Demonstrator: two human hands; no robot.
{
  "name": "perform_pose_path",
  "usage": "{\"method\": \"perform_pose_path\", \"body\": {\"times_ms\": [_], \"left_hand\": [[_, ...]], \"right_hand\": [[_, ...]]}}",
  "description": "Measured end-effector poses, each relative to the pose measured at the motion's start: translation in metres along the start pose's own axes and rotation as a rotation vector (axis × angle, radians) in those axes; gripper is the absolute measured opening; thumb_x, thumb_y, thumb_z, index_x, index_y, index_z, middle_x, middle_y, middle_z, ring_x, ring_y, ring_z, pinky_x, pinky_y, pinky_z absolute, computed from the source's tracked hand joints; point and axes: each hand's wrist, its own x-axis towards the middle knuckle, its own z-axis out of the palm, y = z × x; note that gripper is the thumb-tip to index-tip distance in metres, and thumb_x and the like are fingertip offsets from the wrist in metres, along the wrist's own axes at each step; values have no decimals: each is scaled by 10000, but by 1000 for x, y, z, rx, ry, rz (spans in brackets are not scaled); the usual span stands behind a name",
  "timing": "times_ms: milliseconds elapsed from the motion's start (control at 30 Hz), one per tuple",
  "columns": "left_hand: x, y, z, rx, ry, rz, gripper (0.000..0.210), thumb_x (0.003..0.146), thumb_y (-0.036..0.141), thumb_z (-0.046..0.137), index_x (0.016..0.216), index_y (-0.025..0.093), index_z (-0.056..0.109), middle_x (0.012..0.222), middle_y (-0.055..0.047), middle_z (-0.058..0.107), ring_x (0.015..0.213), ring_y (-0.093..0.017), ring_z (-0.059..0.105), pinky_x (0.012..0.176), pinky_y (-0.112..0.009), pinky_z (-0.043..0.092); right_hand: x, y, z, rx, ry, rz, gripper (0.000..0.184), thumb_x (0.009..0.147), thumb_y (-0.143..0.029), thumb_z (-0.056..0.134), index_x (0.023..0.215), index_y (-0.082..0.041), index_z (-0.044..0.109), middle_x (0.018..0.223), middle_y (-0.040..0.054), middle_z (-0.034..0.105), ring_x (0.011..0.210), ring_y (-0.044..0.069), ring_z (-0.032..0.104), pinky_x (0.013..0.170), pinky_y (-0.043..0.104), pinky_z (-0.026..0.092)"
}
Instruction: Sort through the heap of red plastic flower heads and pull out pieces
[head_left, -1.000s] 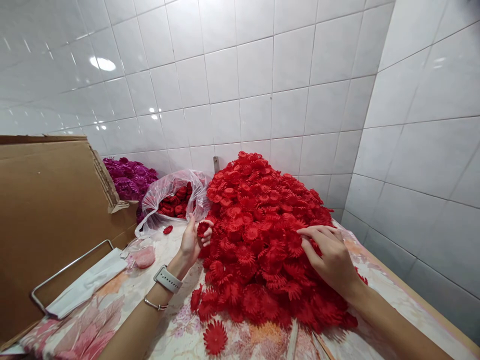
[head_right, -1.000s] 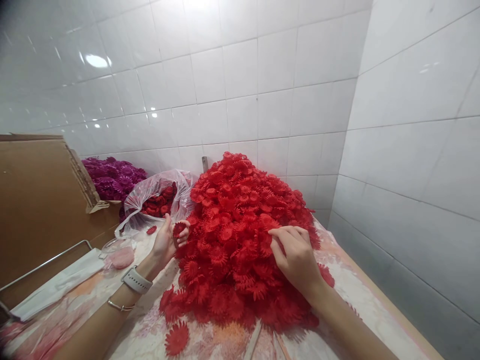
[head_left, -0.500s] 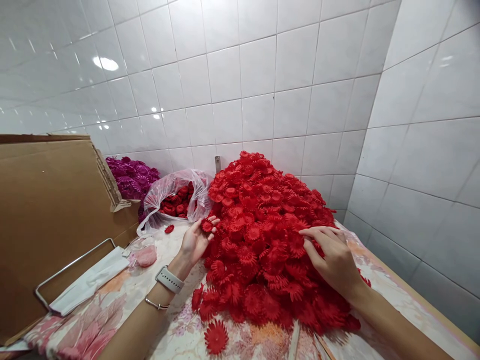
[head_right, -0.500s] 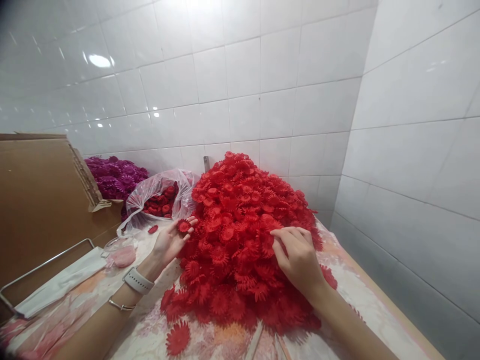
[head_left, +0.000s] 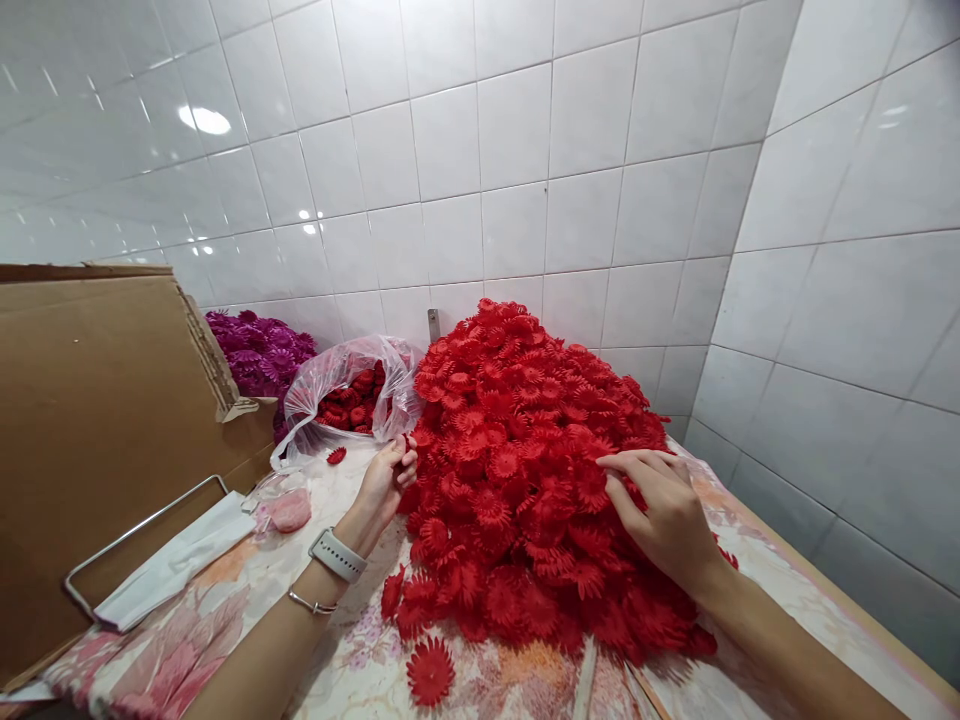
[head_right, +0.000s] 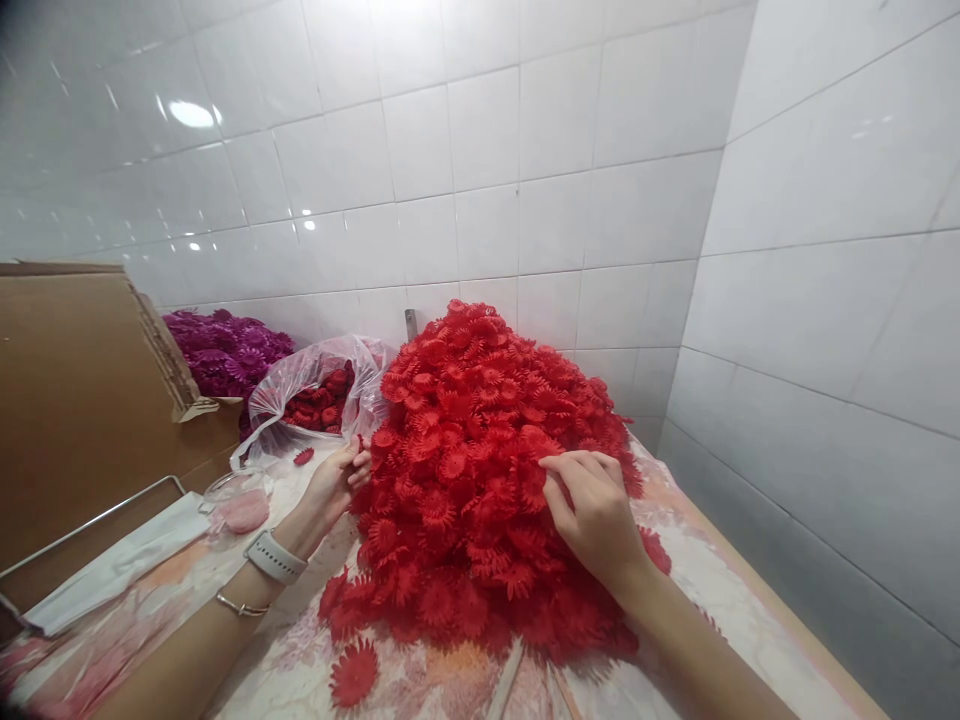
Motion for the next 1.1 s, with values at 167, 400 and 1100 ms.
{"method": "perform_pose_path", "body": {"times_ms": [167, 400, 1100], "left_hand": [[-3, 4, 3, 20, 4, -71, 310, 872, 337, 385, 684, 133, 524, 460, 41, 410, 349, -56, 354, 353, -154, 296], [-3, 4, -2, 6, 92, -19, 494, 881, 314, 285, 409, 172, 320, 333, 63, 211, 269, -48, 188, 305, -176, 146], [2, 3, -3, -57, 149, -16, 285, 853, 223, 394, 586, 154, 463, 406, 65, 348, 303, -50, 290, 299, -163, 237]], "right_hand": [[-1, 1, 1, -4, 8, -4, 119, 813, -135, 443, 811, -186, 551, 722, 42, 650, 699, 188, 605, 720, 352, 398], [-3, 2, 2, 12, -6, 4, 120, 814, -142, 438, 814, -191, 547, 726, 41, 648, 695, 190, 604, 734, 361, 398], [-2, 3, 2, 6, 2, 5, 129, 809, -144, 440, 813, -189, 560, 727, 41, 649, 696, 191, 600, 725, 356, 397]]}}
